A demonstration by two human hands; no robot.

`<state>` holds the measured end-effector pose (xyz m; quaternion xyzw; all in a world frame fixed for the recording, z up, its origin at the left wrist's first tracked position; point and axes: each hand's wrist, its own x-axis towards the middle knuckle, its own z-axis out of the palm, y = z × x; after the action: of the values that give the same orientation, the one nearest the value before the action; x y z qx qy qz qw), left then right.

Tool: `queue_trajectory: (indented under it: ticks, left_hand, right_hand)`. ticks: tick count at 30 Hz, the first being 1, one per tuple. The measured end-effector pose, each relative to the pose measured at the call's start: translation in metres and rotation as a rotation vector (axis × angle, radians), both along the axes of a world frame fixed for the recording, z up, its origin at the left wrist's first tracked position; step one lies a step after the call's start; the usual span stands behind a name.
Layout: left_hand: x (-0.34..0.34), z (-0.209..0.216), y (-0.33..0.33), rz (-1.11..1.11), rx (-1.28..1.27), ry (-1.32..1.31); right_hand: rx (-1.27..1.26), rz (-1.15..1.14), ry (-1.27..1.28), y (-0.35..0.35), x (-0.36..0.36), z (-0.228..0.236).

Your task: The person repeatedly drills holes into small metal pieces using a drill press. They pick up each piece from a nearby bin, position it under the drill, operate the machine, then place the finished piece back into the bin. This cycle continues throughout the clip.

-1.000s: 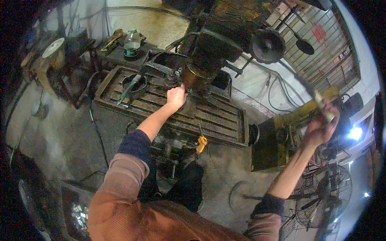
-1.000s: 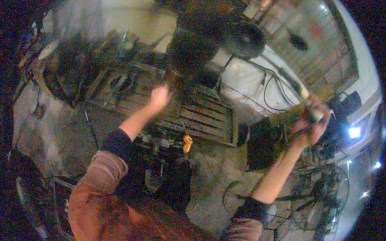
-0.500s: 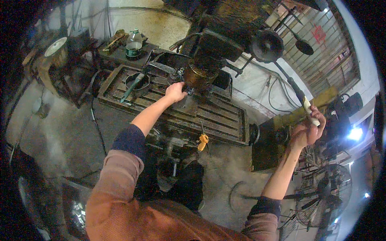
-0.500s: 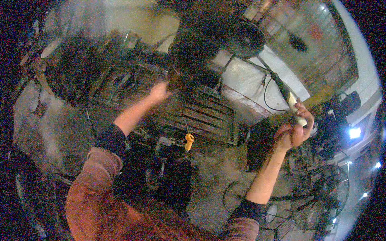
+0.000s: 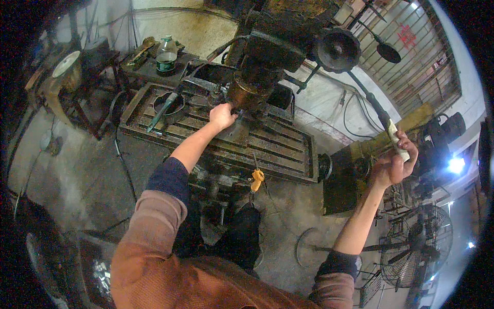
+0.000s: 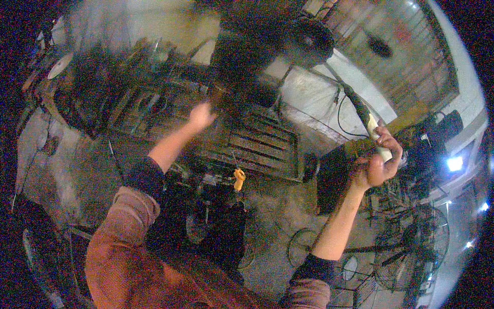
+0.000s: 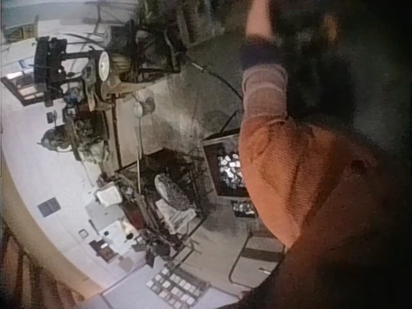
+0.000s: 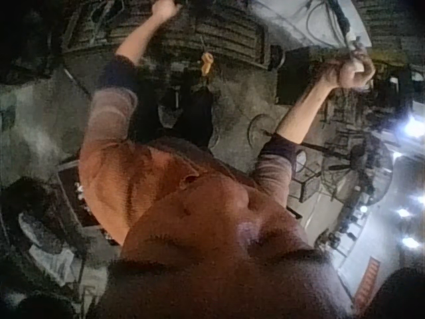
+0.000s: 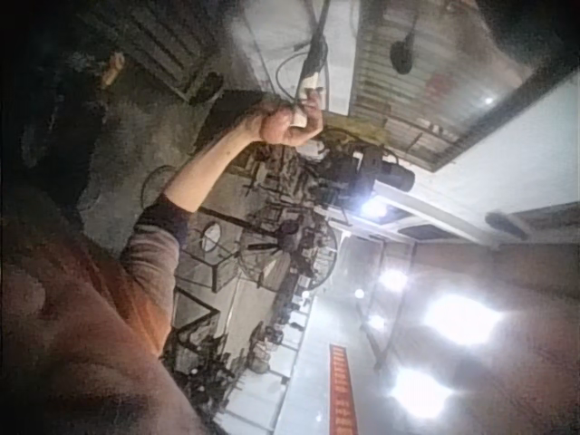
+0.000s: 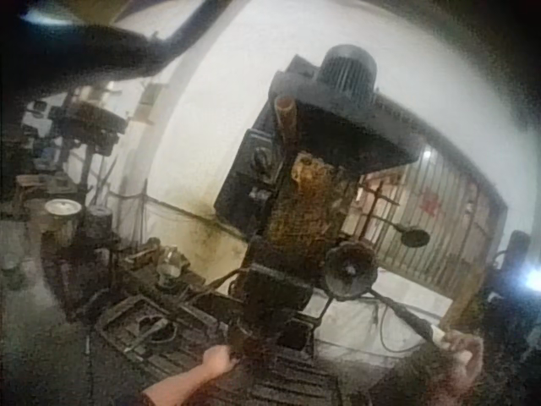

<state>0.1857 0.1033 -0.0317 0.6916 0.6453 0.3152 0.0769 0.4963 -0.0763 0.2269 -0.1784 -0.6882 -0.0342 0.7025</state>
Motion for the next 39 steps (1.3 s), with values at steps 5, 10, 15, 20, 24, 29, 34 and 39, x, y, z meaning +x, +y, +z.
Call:
queue_trajectory:
  ticks: [5,10,15,20,24,29,34,39]
  left_hand:
    - [0.001,-0.003,0.007,0.026,-0.017,-0.007]
    - [0.003,0.003,0.002,0.045,-0.055,-0.018]
    - [0.004,-0.001,0.001,0.080,0.020,-0.030]
    - [0.005,-0.004,0.003,0.079,-0.004,0.048]
    - [0.006,0.003,-0.003,0.066,0.008,-0.006]
    - [0.007,0.000,-0.002,0.078,0.026,0.020]
    - [0.009,0.002,-0.001,0.064,0.030,0.007]
    - [-0.005,0.008,-0.003,0.034,-0.090,-0.027]
  right_hand:
    - [0.022,0.012,-0.012,0.004,0.008,-0.002]
    - [0.006,0.002,-0.014,0.005,0.012,-0.003]
    - [0.018,-0.006,-0.045,0.007,0.016,-0.002]
    - [-0.036,-0.015,-0.025,0.003,0.014,0.003]
    - [-0.037,-0.017,0.009,0.001,0.010,-0.007]
    - [-0.027,-0.011,0.005,0.000,0.008,-0.014]
    - [0.016,0.041,0.060,0.002,0.007,-0.043]
    - [0.005,0.065,0.086,0.005,-0.001,-0.039]
